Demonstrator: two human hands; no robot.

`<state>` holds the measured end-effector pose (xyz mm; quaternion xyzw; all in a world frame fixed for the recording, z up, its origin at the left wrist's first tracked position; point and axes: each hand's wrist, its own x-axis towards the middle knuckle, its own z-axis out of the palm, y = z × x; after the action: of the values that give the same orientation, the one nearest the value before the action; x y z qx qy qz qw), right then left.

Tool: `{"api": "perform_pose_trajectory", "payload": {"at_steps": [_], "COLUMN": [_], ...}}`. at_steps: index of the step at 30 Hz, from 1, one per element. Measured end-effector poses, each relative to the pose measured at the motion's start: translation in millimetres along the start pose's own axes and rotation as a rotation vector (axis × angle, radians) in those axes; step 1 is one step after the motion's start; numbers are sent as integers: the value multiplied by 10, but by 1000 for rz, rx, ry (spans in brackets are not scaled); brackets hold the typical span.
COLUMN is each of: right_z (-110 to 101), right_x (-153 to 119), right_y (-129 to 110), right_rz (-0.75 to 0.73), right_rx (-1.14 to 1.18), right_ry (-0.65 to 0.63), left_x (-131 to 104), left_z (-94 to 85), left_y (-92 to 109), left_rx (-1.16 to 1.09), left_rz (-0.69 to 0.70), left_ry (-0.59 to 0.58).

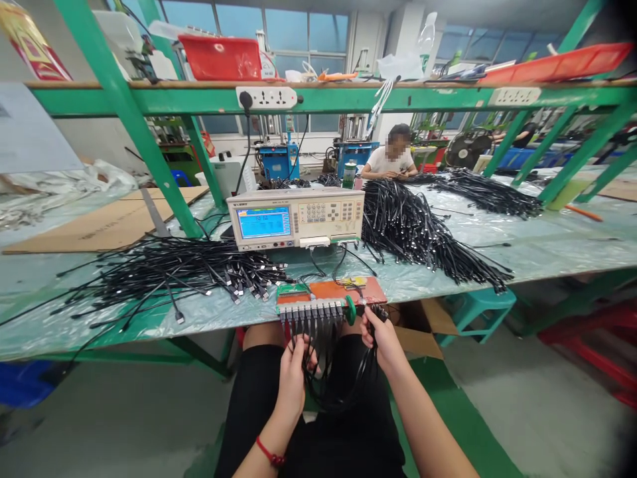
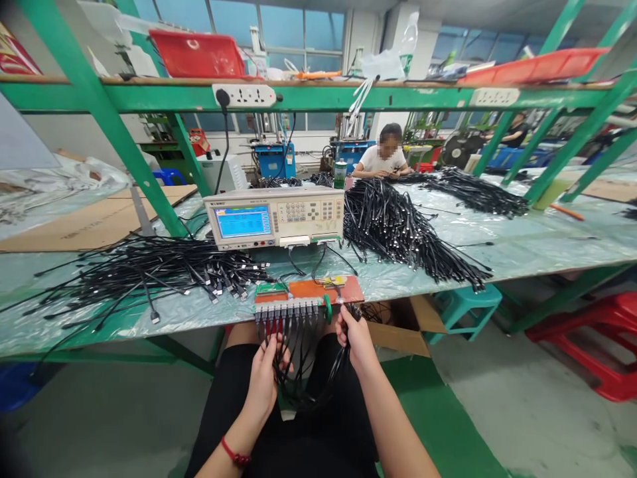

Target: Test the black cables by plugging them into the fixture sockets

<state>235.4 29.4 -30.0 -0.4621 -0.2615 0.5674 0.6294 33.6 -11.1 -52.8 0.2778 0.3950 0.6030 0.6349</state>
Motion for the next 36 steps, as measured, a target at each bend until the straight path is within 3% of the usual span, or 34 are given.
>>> {"api": "perform_pose_trajectory", "payload": {"at_steps": [6, 9, 13, 16, 21, 28, 32, 36], "right_z": [-51, -34, 190, 434, 651, 651, 624, 681], "right_x": [-125, -258, -345, -295, -256, -556, -691, -776], "right_y": [47, 127, 202, 218, 224, 185, 164, 2], "right_rz": [-17, -28, -19, 9, 43, 120, 88, 5], "right_rx": [-57, -183, -343, -315, -210, -189, -266, -353], "right_ry": [2, -59, -248, -367, -270, -265, -285, -370], "left_x": [37, 49, 38, 4, -57, -258, -467, -593], "left_z": [6, 17, 34, 47, 129, 204, 156, 99], "left_y": [-30, -19, 15, 42, 163, 253, 202, 219], "left_rx": [16, 43, 111, 138, 73, 57, 42, -60], "left_rz": [-60, -57, -38, -55, -161, -250, -209, -37], "left_ry": [-32, -42, -62, -49, -1, -66, -96, 4]}}
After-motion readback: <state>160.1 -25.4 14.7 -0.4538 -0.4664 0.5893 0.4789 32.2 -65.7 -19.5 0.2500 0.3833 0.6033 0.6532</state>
